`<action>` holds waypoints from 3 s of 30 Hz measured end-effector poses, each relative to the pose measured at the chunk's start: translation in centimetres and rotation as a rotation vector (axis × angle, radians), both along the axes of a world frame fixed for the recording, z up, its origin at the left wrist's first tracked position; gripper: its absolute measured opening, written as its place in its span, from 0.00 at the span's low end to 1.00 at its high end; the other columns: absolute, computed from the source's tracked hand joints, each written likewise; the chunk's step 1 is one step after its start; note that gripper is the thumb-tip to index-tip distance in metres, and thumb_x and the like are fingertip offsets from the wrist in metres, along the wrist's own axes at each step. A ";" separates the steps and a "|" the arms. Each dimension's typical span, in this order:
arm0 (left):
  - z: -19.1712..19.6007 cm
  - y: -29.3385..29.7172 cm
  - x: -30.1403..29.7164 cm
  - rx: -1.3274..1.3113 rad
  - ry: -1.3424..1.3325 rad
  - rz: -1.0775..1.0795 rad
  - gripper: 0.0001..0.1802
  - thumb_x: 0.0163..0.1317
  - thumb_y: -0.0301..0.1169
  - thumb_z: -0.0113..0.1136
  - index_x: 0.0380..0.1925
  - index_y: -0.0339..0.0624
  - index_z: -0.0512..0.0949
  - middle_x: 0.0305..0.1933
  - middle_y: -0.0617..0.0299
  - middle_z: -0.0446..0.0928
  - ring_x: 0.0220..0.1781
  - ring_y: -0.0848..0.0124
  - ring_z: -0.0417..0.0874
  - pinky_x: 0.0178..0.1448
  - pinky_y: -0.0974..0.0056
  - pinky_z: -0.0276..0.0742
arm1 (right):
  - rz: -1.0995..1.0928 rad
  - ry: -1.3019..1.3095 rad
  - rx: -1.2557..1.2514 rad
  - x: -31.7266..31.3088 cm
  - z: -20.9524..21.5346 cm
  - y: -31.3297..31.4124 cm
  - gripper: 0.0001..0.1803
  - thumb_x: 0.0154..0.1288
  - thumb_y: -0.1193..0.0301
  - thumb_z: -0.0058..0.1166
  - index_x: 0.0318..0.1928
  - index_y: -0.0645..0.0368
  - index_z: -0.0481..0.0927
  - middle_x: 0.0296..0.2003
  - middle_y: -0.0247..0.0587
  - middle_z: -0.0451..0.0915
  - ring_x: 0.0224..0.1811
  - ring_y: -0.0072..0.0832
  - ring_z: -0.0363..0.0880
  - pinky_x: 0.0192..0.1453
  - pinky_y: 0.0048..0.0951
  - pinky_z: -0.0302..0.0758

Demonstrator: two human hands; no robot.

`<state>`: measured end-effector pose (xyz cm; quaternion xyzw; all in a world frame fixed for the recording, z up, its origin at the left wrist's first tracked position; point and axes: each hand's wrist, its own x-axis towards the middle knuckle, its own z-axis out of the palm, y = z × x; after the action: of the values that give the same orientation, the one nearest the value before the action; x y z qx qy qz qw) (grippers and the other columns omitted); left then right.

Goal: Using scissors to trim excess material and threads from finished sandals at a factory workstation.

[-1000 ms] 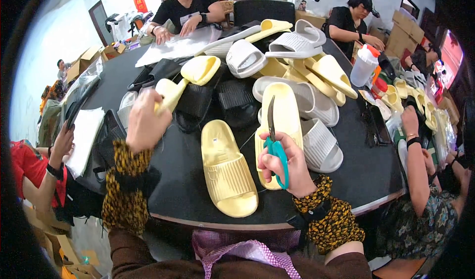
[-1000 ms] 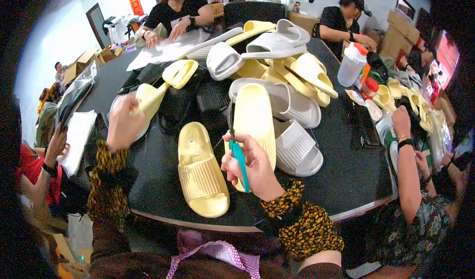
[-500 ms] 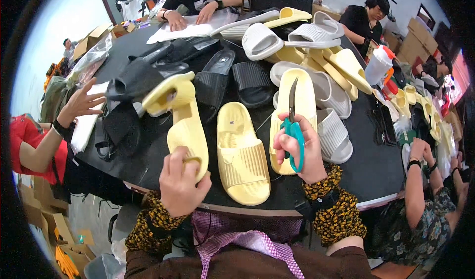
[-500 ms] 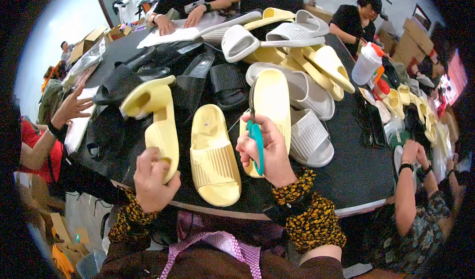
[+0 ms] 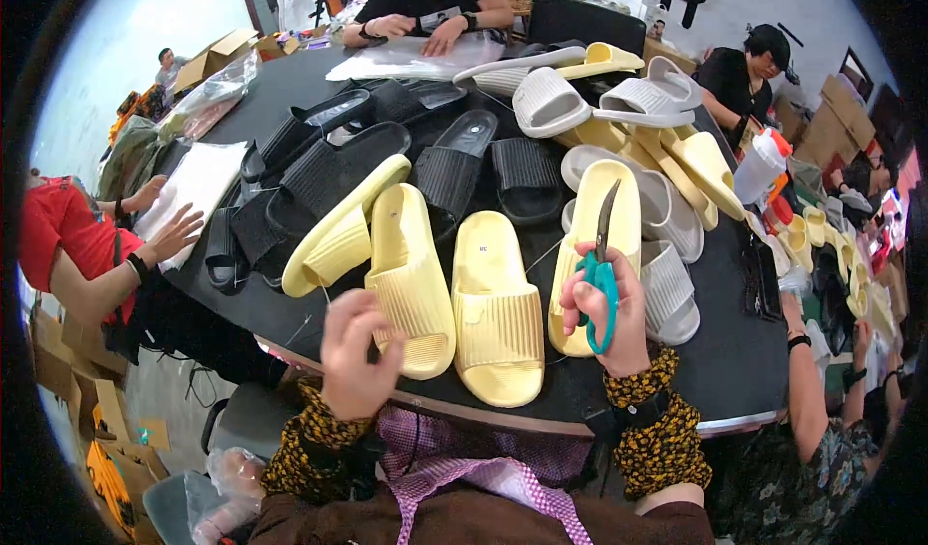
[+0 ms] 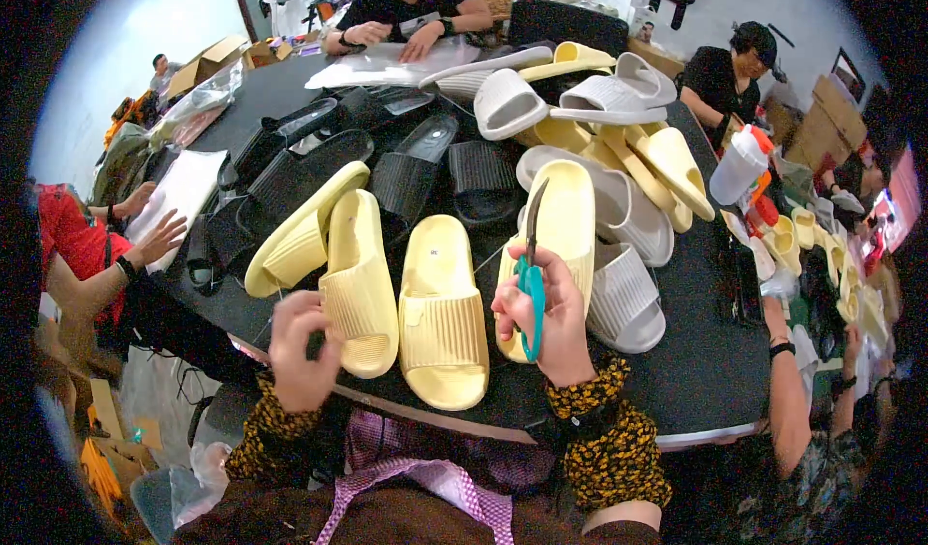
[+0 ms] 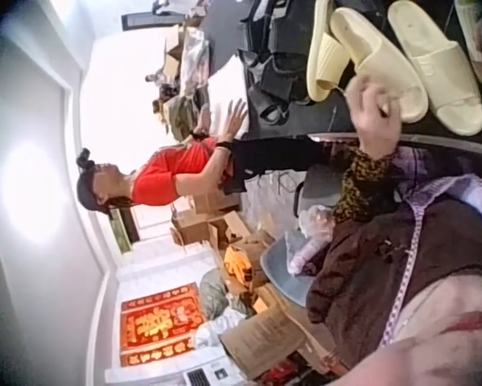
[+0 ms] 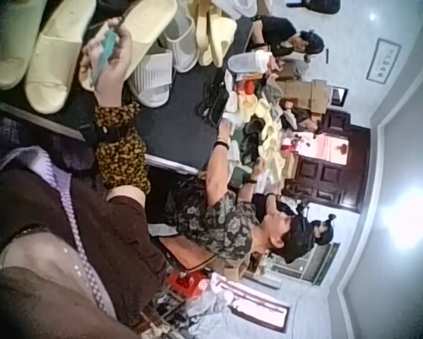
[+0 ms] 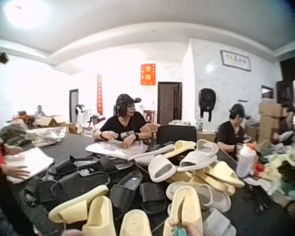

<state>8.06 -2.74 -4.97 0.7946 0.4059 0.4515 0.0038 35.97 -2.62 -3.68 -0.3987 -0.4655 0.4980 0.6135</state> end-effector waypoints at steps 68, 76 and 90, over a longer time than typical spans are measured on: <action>0.2 -1.8 -0.5 -0.293 -0.079 -0.087 0.15 0.46 0.14 0.59 0.37 0.33 0.75 0.33 0.54 0.73 0.31 0.64 0.76 0.34 0.67 0.73 | -0.025 -0.009 0.022 0.7 -0.7 0.4 0.25 0.60 0.67 0.54 0.54 0.65 0.63 0.25 0.39 0.73 0.18 0.21 0.70 0.21 0.22 0.71; -0.2 -2.7 -2.1 -0.309 -0.087 -0.091 0.15 0.46 0.14 0.58 0.37 0.33 0.75 0.34 0.53 0.72 0.33 0.63 0.76 0.35 0.66 0.73 | 0.127 -0.038 -0.064 -2.3 1.1 -2.2 0.28 0.59 0.66 0.55 0.56 0.64 0.62 0.26 0.42 0.74 0.19 0.23 0.72 0.22 0.21 0.70; -1.3 -2.7 -1.3 -0.341 -0.220 -0.014 0.07 0.60 0.16 0.49 0.38 0.30 0.71 0.36 0.58 0.67 0.38 0.71 0.68 0.42 0.72 0.66 | 0.920 0.371 -0.183 -5.5 -4.1 -5.5 0.26 0.62 0.76 0.53 0.58 0.63 0.58 0.28 0.35 0.74 0.30 0.19 0.72 0.35 0.20 0.70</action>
<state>6.78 -5.41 -6.27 0.7313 0.4678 0.4603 0.1856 30.51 -8.09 -7.77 -0.1090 -0.4305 0.8181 0.3655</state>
